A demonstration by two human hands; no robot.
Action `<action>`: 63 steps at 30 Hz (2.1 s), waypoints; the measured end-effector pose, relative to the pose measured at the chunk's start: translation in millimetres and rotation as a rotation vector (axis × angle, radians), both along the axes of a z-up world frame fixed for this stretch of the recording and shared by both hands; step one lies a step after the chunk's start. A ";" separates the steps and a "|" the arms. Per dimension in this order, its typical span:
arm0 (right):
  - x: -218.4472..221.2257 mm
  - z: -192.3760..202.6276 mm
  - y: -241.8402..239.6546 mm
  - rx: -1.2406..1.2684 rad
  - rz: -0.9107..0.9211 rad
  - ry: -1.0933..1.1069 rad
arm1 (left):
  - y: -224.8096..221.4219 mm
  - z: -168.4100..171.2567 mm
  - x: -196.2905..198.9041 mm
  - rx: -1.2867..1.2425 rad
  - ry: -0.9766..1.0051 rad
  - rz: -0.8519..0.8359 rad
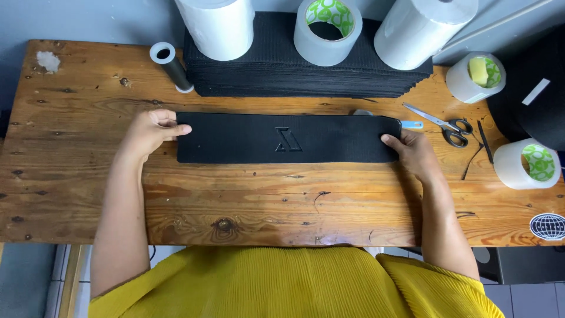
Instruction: The person inspects a black rectangular piece of material, folds it, and then uses scissors to cut along the edge on a wooden workbench.
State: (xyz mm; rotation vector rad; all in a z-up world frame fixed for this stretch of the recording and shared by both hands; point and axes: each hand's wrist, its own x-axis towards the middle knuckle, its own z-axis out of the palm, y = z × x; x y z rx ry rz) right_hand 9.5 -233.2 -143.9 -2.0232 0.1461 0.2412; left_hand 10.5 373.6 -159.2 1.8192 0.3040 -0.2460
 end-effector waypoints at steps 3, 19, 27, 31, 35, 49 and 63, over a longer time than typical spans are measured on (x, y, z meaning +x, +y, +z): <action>-0.7 7.6 5.0 0.014 -0.011 0.000 | 8.6 -29.8 -2.3 -0.143 -0.063 0.082; 4.0 -0.7 1.7 0.043 -0.002 -0.018 | 3.2 -37.8 -6.8 -0.102 -0.127 0.100; 3.6 -0.8 2.1 0.050 -0.011 -0.030 | -3.7 -18.3 -13.2 -0.115 -0.129 0.114; 3.7 6.5 9.0 0.055 -0.007 -0.031 | 0.3 -27.9 -10.5 -0.120 -0.133 0.111; 1.9 9.9 12.8 0.029 -0.018 -0.021 | 1.8 -30.9 -10.6 -0.138 -0.121 0.112; 7.5 1.0 0.5 0.055 -0.023 -0.022 | 0.4 -35.9 -8.1 -0.117 -0.151 0.083; 9.4 1.1 2.8 0.021 -0.052 -0.093 | -5.6 -36.2 -5.2 -0.023 -0.257 0.006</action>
